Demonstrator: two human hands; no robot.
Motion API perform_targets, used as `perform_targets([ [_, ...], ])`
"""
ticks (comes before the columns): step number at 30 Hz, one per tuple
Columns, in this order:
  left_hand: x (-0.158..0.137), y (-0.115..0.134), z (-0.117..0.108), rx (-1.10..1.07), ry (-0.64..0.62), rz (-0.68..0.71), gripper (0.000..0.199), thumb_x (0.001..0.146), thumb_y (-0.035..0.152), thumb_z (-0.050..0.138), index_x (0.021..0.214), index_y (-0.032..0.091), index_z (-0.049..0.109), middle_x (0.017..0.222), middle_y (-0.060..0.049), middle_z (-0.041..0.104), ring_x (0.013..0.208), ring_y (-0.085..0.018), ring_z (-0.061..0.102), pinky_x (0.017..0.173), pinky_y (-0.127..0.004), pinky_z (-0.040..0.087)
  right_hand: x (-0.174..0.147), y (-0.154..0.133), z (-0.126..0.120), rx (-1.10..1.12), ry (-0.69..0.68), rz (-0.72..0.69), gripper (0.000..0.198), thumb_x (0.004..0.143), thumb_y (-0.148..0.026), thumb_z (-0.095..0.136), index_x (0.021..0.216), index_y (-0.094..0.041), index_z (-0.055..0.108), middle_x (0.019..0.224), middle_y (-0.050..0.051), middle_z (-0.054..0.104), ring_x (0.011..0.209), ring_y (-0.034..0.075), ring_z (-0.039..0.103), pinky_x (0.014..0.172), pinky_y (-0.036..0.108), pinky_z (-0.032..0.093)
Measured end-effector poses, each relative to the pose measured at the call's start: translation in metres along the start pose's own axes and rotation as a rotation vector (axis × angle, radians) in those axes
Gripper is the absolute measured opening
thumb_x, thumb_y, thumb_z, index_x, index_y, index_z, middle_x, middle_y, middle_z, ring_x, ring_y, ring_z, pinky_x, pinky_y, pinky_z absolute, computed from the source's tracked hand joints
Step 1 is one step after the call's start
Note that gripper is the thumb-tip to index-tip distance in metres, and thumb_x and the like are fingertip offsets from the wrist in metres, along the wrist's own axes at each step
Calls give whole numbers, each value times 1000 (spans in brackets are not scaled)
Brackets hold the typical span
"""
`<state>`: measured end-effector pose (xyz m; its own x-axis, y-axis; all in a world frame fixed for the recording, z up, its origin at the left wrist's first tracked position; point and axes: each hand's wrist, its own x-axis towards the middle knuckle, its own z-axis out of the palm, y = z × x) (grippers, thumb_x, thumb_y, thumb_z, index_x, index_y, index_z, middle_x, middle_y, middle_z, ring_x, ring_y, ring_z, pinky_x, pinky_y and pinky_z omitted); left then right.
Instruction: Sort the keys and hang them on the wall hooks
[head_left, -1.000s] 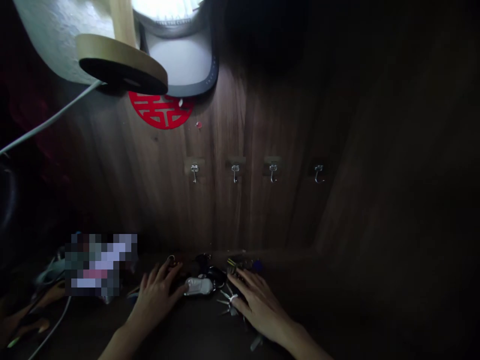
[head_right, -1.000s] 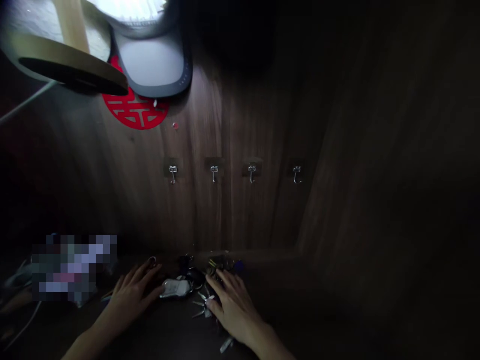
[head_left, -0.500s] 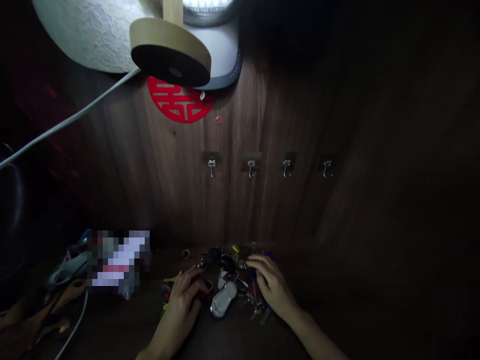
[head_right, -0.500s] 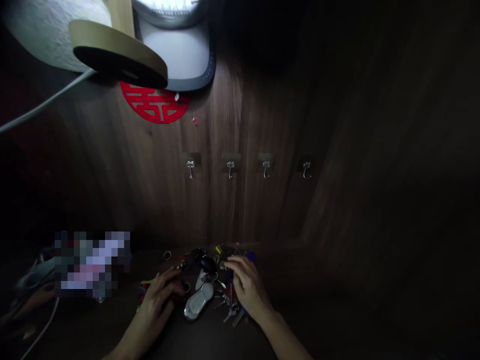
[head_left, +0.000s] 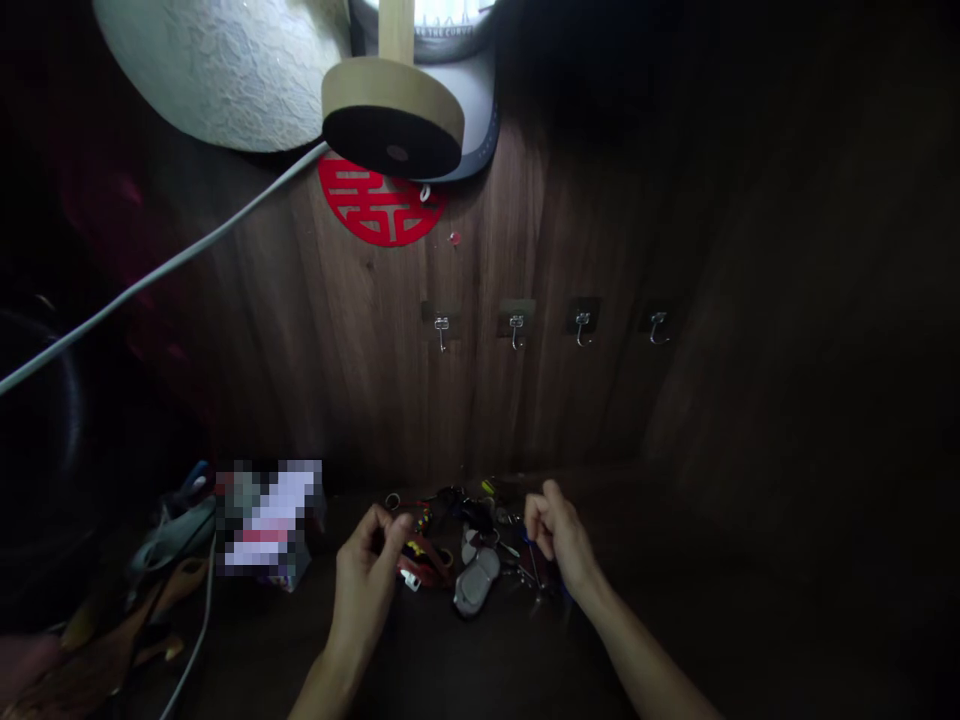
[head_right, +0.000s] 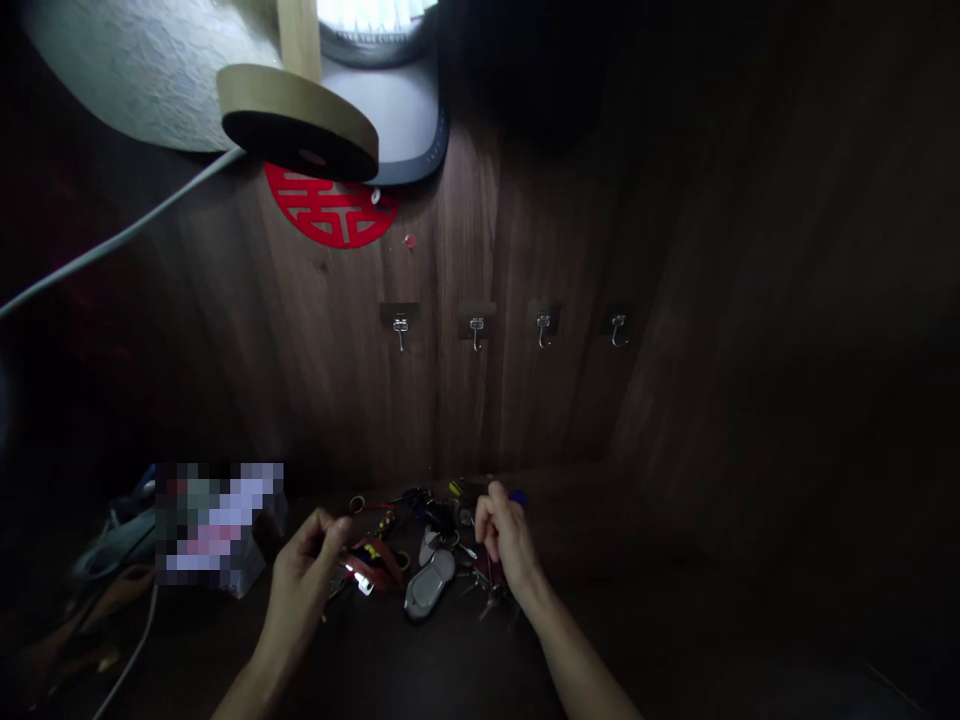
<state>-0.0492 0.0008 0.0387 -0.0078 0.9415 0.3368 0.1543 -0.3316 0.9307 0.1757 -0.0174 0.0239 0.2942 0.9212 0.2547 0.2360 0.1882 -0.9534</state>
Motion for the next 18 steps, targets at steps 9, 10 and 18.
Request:
perform_targets([
  [9,23,-22,-44,108,-169,-150,67,77,70,-5,42,23,29,38,4,26,40,-12,27,41,-25,19,1,3,12,256,-164,250,75,72,-79,5,38,-20,37,29,-7,22,29,4,14,39,23,5],
  [10,23,-25,-47,108,-171,-165,68,76,72,-6,42,23,28,38,4,27,40,-12,26,41,-25,19,1,5,13,260,-165,264,76,72,-79,5,37,-20,37,28,-7,21,28,4,14,39,23,5],
  [18,24,-33,-53,118,-166,-192,69,72,75,-7,42,24,29,39,5,25,40,-12,26,41,-24,18,2,5,18,203,-173,257,77,72,-78,5,37,-19,39,29,-5,28,29,4,16,40,23,5],
])
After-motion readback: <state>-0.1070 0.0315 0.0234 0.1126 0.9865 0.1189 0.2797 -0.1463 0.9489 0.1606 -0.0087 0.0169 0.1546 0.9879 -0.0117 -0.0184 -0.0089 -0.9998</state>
